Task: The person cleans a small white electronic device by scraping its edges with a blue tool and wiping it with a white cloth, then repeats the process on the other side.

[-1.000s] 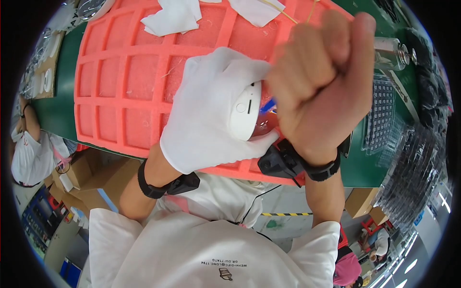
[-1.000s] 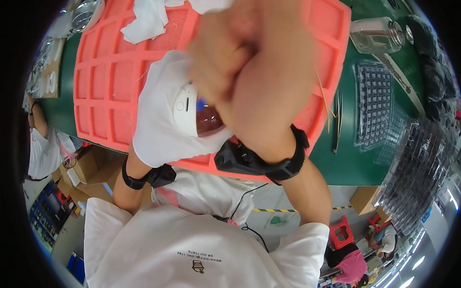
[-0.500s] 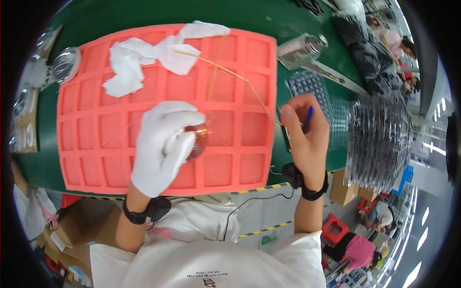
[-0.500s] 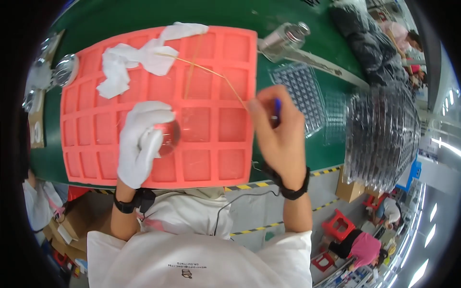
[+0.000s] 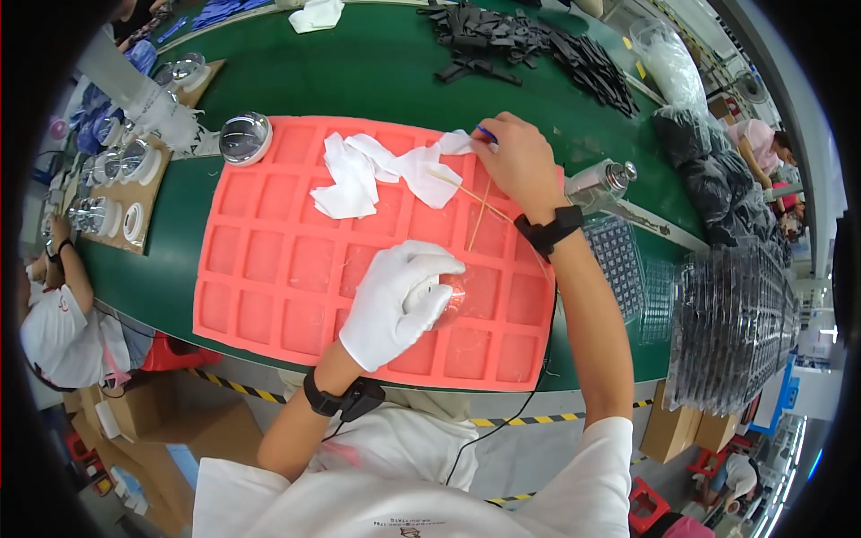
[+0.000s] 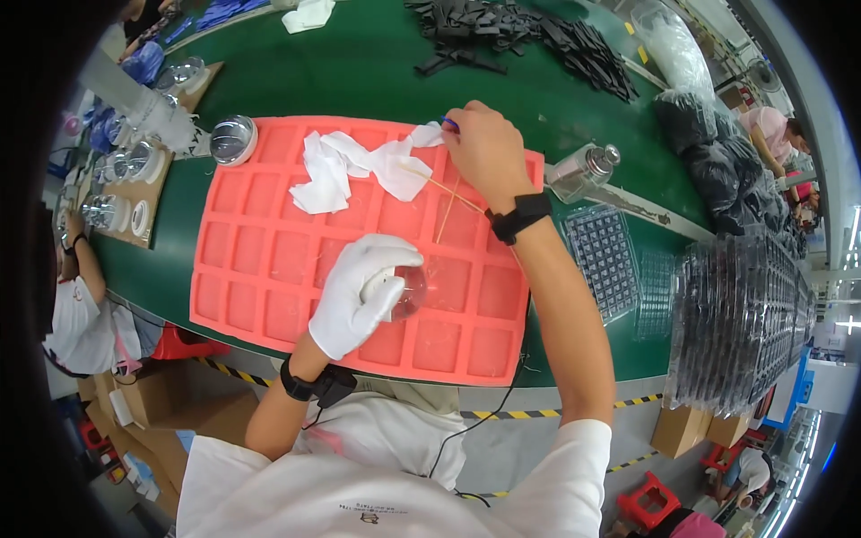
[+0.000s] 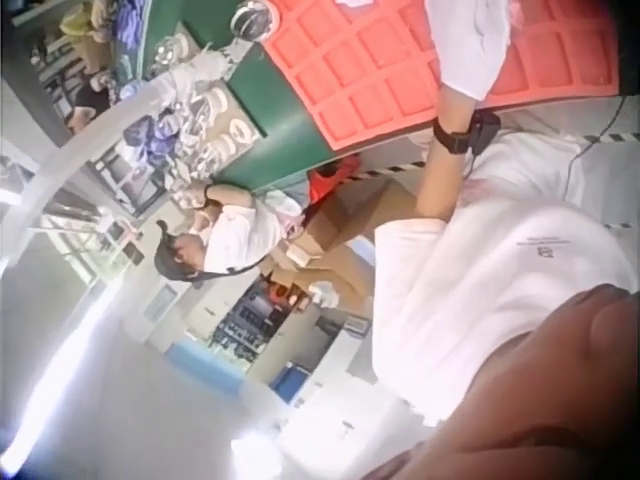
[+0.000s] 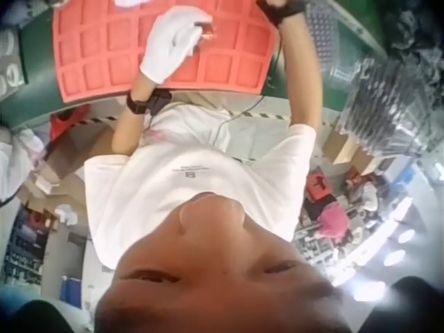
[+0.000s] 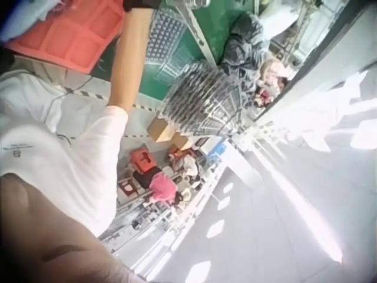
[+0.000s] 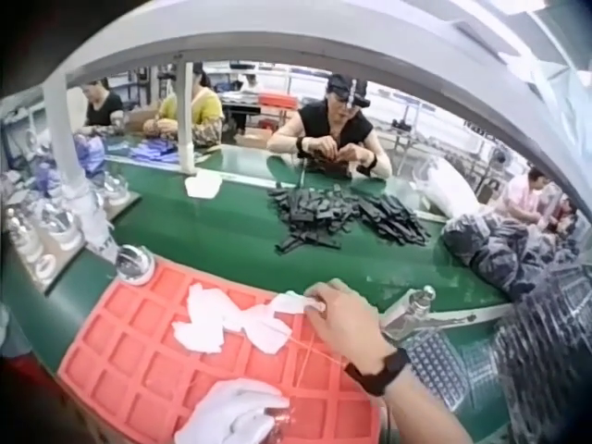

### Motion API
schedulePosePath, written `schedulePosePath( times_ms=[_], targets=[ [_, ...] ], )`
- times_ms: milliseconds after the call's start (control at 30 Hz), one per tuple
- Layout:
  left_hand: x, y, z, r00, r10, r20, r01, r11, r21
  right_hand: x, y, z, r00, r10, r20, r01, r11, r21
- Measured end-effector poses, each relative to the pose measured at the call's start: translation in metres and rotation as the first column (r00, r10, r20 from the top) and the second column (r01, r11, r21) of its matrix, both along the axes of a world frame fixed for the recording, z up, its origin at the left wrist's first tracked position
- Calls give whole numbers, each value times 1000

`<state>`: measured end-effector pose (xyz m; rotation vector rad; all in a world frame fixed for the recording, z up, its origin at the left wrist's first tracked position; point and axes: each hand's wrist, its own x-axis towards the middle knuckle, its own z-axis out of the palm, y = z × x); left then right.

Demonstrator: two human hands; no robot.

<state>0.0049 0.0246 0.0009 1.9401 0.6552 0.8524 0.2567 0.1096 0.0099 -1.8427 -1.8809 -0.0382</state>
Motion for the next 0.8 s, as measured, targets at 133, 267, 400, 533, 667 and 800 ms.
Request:
schedulePosePath(
  times_ms=[133, 267, 400, 533, 667, 800],
  targets=[
    [-3, -1, -1, 999, 26, 21, -25, 999, -20, -3, -15, 23, 983, 10, -183, 10, 994, 107],
    [-6, -1, 0, 1000, 23, 10, -23, 1000, -8, -1, -35, 39, 996, 27, -86, -12, 985, 173],
    [-6, -1, 2, 1000, 27, 16, -27, 1000, 0, 3, -65, 55, 944, -56, -325, 56, 998, -10],
    [-4, -1, 2, 1000, 6, 27, -5, 999, -38, 27, -92, 69, 924, -241, -298, 209, 968, -135],
    [-9, 1, 3, 1000, 5, -12, -5, 999, -38, 33, -127, 68, 666, -254, -702, 235, 964, -126],
    [-6, 0, 3, 1000, 12, -20, -13, 999, -31, 62, -152, 46, 300, -164, -940, 309, 949, -67]
  ],
)
